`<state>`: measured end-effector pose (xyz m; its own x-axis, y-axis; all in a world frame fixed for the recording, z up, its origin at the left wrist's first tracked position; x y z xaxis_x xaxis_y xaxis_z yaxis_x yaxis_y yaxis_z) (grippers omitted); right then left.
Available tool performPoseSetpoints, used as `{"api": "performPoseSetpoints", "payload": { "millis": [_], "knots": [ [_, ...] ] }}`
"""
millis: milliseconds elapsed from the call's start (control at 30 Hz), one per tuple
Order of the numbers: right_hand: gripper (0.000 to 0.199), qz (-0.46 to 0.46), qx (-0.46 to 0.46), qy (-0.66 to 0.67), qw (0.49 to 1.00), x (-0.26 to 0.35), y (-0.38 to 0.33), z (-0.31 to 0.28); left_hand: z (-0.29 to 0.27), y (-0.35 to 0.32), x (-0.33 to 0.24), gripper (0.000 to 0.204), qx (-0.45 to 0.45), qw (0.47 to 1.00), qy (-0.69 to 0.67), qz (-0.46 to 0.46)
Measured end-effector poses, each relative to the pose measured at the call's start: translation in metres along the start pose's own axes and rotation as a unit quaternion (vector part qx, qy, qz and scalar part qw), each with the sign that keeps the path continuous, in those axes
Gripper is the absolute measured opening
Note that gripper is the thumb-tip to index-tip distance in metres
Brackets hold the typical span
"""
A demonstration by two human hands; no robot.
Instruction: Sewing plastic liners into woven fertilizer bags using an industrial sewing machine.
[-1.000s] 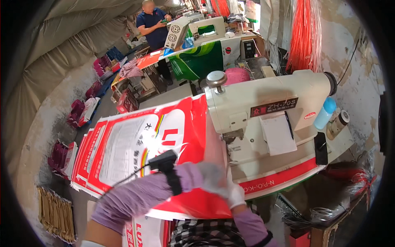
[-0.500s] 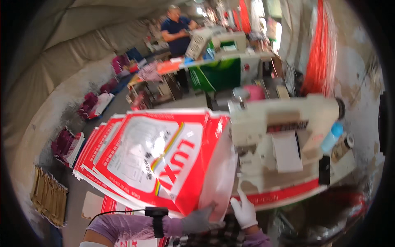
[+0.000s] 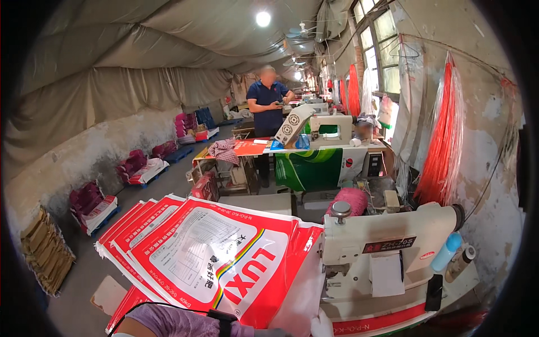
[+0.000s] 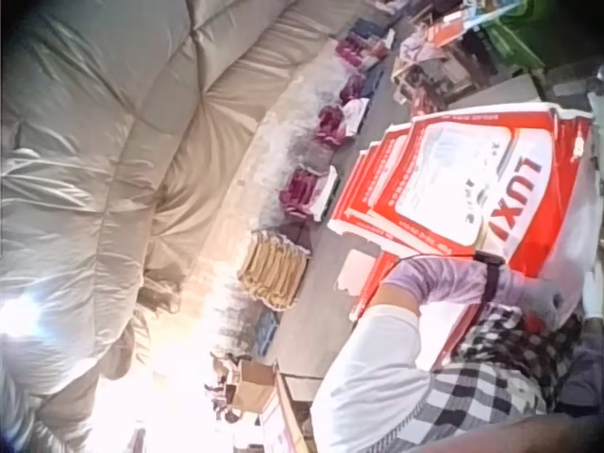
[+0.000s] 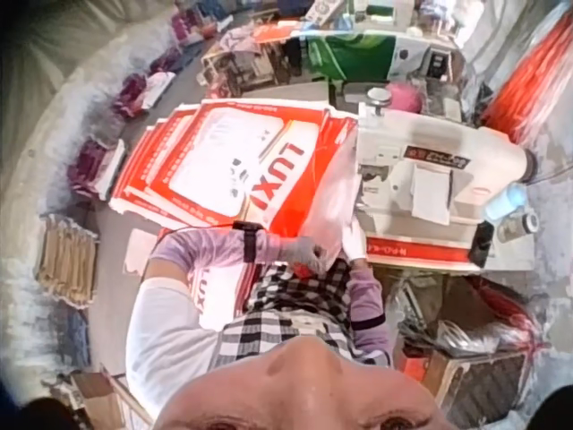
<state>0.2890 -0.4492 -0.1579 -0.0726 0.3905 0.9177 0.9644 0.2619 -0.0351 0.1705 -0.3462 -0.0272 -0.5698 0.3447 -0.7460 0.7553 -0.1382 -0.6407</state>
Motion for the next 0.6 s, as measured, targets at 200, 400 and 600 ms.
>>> {"api": "performPoseSetpoints", "payload": {
  "millis": [200, 400, 600],
  "knots": [
    [0.034, -0.092, -0.052, -0.023, 0.994, -0.035, -0.008, 0.021, -0.002, 0.022, 0.019, 0.041, 0.004, 0.994, -0.097, 0.046],
    [0.032, -0.018, -0.032, 0.084, 0.996, -0.035, -0.014, 0.021, -0.002, 0.019, 0.014, 0.037, -0.014, 0.999, -0.036, 0.036],
    [0.031, 0.026, -0.020, 0.125, 0.992, -0.045, -0.021, 0.023, -0.001, 0.009, 0.001, 0.017, 0.009, 0.996, -0.050, 0.079]
  ]
}}
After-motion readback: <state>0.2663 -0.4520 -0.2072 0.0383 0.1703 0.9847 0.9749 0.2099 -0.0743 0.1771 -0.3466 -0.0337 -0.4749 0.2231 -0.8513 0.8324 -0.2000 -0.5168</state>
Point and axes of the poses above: each hand's wrist, its own y-axis towards the middle knuckle, its own z-axis out of the palm, x = y × z, the point moved 5 cm from there along y, towards the middle knuckle, and after that the axes turned 12 degrees about -x, right-handed, at the moved point
